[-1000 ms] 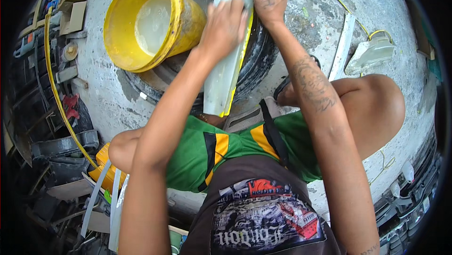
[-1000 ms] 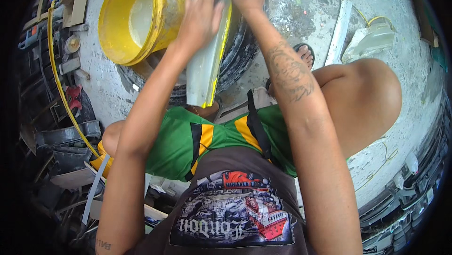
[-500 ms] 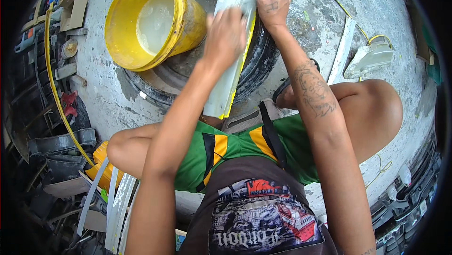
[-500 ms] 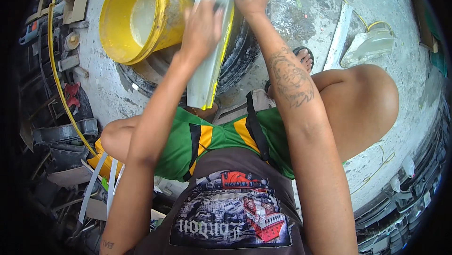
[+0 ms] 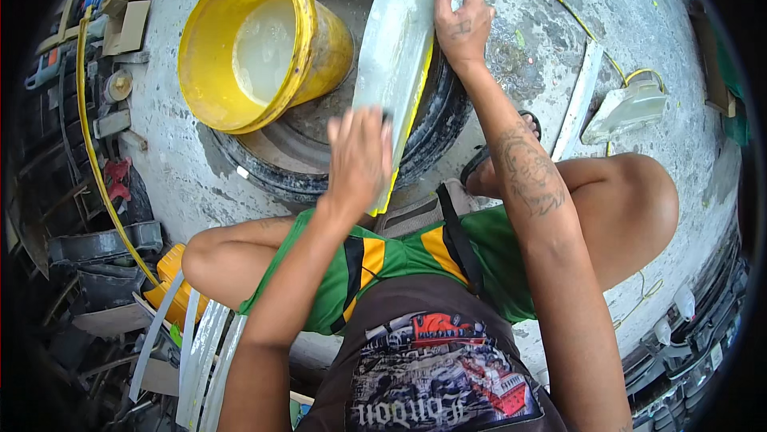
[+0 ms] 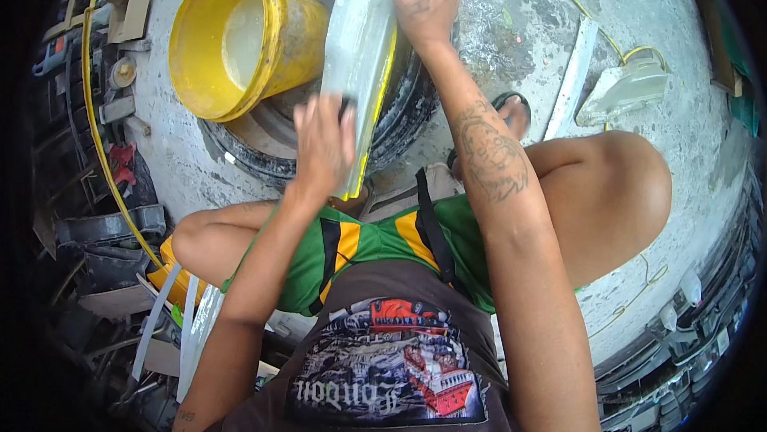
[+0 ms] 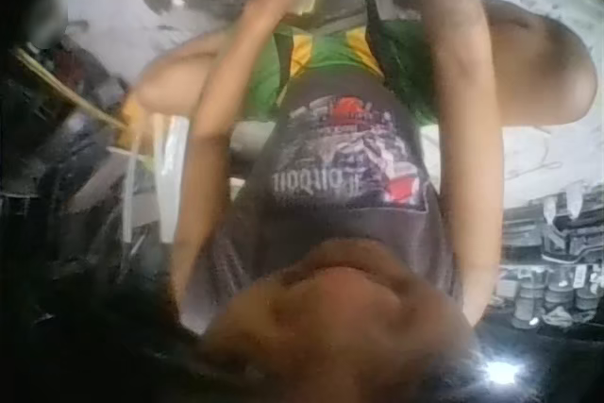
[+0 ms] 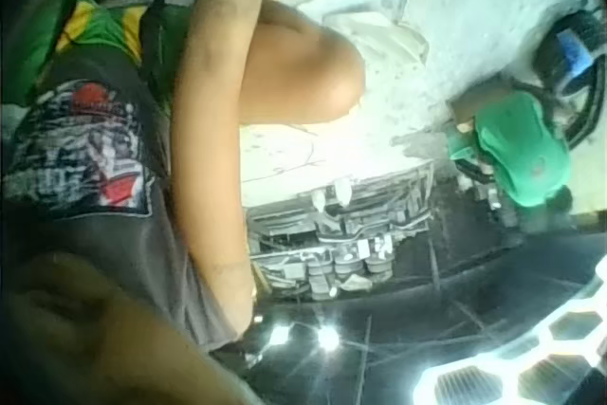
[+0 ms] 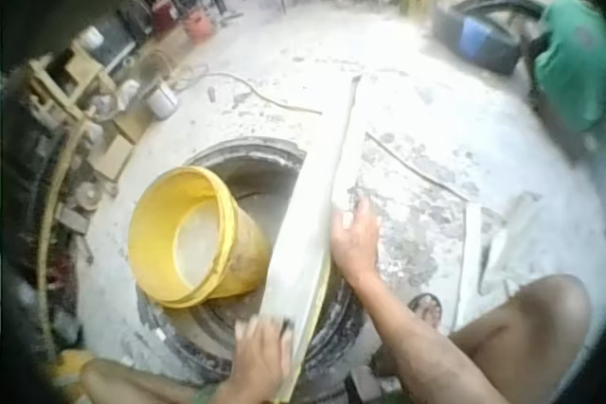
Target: Wet sanding a fiberglass automotive part over a bucket of water.
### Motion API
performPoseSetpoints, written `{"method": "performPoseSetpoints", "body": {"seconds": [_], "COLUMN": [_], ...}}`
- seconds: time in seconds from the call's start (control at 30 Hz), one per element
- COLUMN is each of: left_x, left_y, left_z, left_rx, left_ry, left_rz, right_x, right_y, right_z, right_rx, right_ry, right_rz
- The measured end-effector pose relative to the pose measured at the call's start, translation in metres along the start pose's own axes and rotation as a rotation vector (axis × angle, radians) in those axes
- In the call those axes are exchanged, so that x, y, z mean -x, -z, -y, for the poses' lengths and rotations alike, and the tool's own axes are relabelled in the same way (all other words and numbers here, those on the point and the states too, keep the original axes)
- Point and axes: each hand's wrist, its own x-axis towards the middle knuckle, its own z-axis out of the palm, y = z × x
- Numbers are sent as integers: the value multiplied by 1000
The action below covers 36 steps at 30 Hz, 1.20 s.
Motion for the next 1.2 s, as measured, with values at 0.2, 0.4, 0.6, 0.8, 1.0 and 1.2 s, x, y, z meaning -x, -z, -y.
{"method": "performPoseSetpoints", "body": {"seconds": [0.2,0.4,0.6,0.8,1.0,1.2], "left_x": [-114,-15,-109,0,-48,21], "left_y": [-12,-2,-13,-5,3,1], "left_z": [16,-5,18,-3,2,-13], "left_rx": [-147,-20,-172,-68,-198,-146], "left_ry": [-173,-19,-156,-38,-86,-11], "left_rz": [-134,-29,-109,-61,19,14], "right_x": [3,2,2,2,-2,-3], "right_y": [-13,-5,-15,-5,-10,-5], "right_z": [5,-12,7,-13,-3,-21], "right_rx": [-51,10,-18,-55,-6,25], "right_ry": [39,69,60,25,79,97], "right_rz": [-10,-79,-49,-32,-51,-114]}}
